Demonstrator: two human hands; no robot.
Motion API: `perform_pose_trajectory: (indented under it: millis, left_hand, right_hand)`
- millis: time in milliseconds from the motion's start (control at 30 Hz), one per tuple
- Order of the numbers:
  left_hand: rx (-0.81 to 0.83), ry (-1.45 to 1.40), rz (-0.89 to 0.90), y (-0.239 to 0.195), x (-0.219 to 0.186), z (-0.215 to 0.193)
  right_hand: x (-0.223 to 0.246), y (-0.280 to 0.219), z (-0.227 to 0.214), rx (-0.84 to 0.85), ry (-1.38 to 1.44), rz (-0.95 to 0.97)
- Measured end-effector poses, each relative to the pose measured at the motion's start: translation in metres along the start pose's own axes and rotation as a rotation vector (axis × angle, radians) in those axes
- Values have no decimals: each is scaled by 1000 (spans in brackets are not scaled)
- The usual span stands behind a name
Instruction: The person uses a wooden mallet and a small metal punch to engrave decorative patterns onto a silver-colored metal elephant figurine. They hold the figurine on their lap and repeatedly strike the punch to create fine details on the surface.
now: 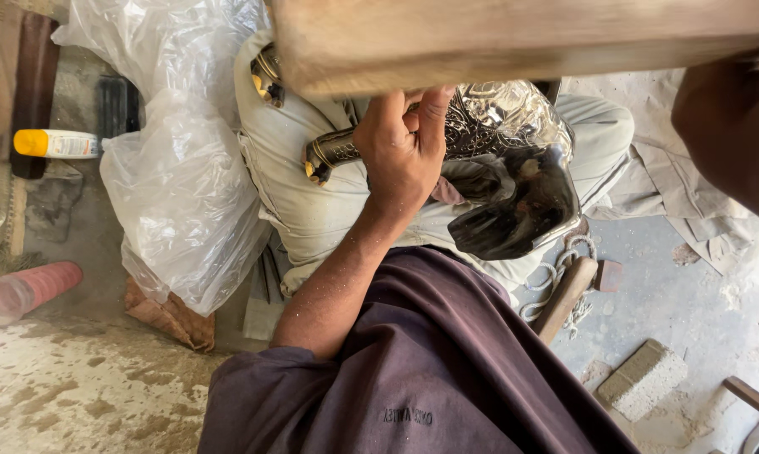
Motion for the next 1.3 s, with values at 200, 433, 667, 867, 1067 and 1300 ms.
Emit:
perform_pose_trajectory:
  millis: [200,433,667,867,1067,1300]
  left_hand:
    - [24,-98,-10,-3,6,1]
    - [-18,56,151,-15,10,-2]
    - [87,-61,-116,-16,21,1]
    - [-19,-120,-11,-15,12,-2]
    - [32,-16,-66,-17,21,-4]
    - [8,-113,-134,-19,21,-3]
  right_hand:
    - [9,6,-1,2,18,-10]
    - [20,11,-12,20,47,-17]
    - [34,21,-19,33,97,-22]
    - [48,32,-24,62,157,-51]
    - [57,40,-25,57,201,-53]
    - [61,42,-27,68,229,-57]
Point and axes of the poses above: each hand's wrist, its own y-axis towards the middle knuckle, its own z-axis out of the palm, x = y × z, the point moved 3 cm from there along y, towards the middle knuckle, and after that the axes turned 11 degrees about -x, right-handed, at the moved point
